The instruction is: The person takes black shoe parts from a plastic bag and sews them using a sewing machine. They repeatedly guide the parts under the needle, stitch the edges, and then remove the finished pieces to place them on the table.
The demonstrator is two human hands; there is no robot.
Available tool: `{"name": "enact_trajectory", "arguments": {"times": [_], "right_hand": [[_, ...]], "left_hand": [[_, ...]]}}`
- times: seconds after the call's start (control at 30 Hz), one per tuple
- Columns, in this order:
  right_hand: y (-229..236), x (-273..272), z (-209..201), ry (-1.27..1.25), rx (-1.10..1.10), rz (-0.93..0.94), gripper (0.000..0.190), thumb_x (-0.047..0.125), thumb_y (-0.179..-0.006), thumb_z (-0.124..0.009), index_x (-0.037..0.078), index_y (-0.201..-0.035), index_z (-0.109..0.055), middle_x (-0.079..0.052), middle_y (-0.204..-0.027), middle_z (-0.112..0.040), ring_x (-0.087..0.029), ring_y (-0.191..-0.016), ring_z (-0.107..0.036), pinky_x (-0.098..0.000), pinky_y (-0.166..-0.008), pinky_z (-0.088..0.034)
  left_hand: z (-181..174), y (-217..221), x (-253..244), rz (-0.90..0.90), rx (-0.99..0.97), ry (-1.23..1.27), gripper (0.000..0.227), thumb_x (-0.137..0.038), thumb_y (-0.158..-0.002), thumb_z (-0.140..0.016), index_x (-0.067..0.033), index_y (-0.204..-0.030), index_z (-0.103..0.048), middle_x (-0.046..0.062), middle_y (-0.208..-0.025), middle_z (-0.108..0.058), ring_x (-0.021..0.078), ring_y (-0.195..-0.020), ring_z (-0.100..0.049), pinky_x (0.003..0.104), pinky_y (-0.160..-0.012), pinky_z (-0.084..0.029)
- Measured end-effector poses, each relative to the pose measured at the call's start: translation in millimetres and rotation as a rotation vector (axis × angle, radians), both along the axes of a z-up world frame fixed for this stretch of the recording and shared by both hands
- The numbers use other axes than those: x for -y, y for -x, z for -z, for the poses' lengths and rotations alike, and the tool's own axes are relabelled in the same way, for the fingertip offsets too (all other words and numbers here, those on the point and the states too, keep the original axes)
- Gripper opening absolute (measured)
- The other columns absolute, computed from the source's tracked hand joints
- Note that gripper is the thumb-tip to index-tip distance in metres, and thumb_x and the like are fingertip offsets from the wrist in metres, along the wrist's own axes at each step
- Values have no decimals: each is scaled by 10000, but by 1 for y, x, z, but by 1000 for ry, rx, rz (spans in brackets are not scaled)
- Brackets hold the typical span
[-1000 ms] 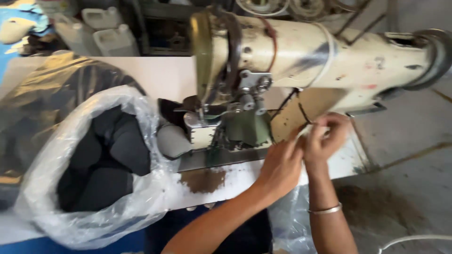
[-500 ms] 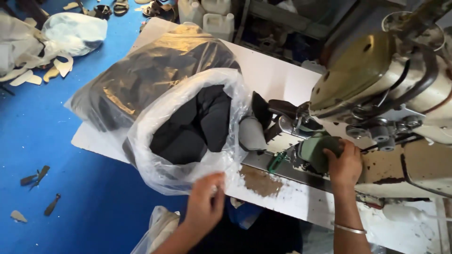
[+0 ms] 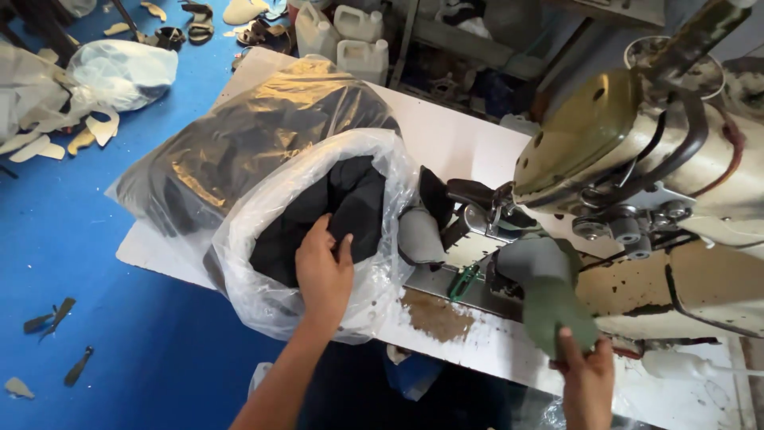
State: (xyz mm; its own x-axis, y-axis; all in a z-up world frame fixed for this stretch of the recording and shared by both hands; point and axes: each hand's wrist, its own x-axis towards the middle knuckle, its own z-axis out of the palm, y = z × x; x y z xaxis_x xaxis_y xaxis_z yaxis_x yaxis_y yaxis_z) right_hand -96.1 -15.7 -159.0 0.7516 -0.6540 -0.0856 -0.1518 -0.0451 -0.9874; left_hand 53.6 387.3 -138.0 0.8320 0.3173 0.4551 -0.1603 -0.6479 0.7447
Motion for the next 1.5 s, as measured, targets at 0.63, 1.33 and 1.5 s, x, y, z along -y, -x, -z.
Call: {"name": "enact_trajectory", "arguments": {"times": [0.63, 1.33, 1.5], "right_hand": [[41, -145, 0, 739, 162, -445, 506, -11, -669, -727, 95, -1163, -700, -100, -1242, -673, -310, -1192, -622, -386, -1044, -478], [35, -155, -27, -474, -94, -424, 160, 126, -930, -700, 15, -1044, -680, -19, -745, -643, -115, -670, -621, -271, -635, -479], [39, -164, -27, -354, -118, -469, 138, 86, -937, -725, 25, -1057, -697, -3, -829, -656, -84, -742, -594, -242, -676, -465]], "left_hand": [[14, 145, 58, 772, -851, 1369, 266, -229, -974, -666, -79, -1189, -712, -29, -991, -708, 55, -879, -631, 233, -748, -494], [-12, 137, 50, 706, -517, 1197, 366, -267, -1022, -603, -4, -1273, -644, 34, -1098, -661, 107, -979, -577, 273, -864, -455], [-18, 136, 51, 753, -406, 1147, 323, -112, -970, -687, 33, -1247, -606, 75, -1162, -700, 142, -1068, -655, 308, -951, -523]]}}
